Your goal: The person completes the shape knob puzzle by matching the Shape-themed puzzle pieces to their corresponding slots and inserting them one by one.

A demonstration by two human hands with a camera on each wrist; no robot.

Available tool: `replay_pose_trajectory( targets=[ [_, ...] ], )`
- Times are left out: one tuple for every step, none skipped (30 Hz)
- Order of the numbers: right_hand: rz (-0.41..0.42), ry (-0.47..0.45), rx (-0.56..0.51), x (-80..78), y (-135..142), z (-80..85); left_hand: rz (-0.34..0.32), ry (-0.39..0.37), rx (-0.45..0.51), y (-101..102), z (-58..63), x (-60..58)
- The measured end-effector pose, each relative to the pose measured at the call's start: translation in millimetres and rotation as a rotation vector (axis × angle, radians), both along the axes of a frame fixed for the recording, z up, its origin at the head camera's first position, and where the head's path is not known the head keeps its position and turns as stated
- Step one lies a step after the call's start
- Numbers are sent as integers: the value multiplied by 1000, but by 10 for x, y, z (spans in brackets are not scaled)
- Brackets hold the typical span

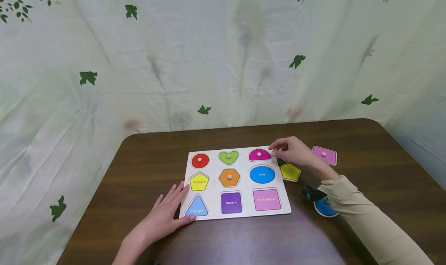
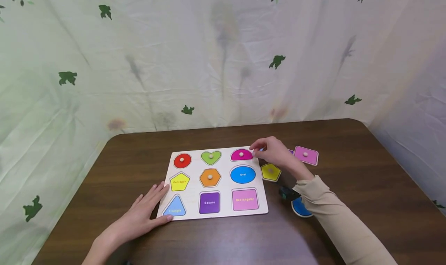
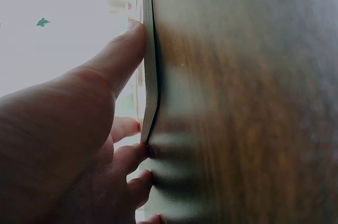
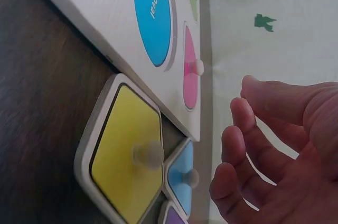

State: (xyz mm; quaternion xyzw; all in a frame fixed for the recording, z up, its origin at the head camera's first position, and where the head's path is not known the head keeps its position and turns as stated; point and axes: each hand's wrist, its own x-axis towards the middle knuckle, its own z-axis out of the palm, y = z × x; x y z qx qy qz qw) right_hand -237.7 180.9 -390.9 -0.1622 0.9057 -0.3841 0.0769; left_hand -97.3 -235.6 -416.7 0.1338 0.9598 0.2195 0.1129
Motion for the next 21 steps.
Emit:
replay_pose_trajectory(
  targets=[
    [2,11,2,16,21,11,0,0,-2,1,3,-1],
    [6,20,2,32,42,17,0,-1,-4,2,5,-2],
    [13,29,1,49,64,22,1,-2,-4,3,8,-2],
    [17,33,3,66,86,26,0,-2,-5,4,11,0],
    [23,36,2,83,108,28,0,-4,-4,4,14,2],
    [30,36,2,101,129,29,1,-5,-5,4,17,3],
    [33,33,5,120,153,29,2,-7,-4,6,19,5],
    [39,30,6,140,175,33,1,-4,-3,5,19,3],
    [46,28,4,159,197,36,2,-6,-3,6,23,5],
    [49,23,4,178,216,41,2,-6,-4,7,25,6],
    [56,20,3,194,238,40,4,-8,-3,7,26,6],
    [63,20,2,211,259,42,4,-9,-5,7,28,6],
    [72,21,-1,230,279,45,4,-9,-4,8,30,5],
    [83,24,-5,246,297,47,2,-6,-5,9,33,4],
    [94,28,-6,260,317,45,3,-9,-6,11,36,6],
    [103,35,-3,274,333,45,1,-5,-6,10,36,4],
    [112,41,2,286,351,40,2,-6,-4,9,35,2],
    [119,46,6,301,365,39,1,-6,-5,8,33,2],
    [124,50,14,312,378,34,0,-5,-5,9,31,2],
    [123,50,24,321,391,27,-2,-4,-6,9,30,4],
    [123,47,35,331,401,20,-1,-6,-6,9,26,5]
  ],
)
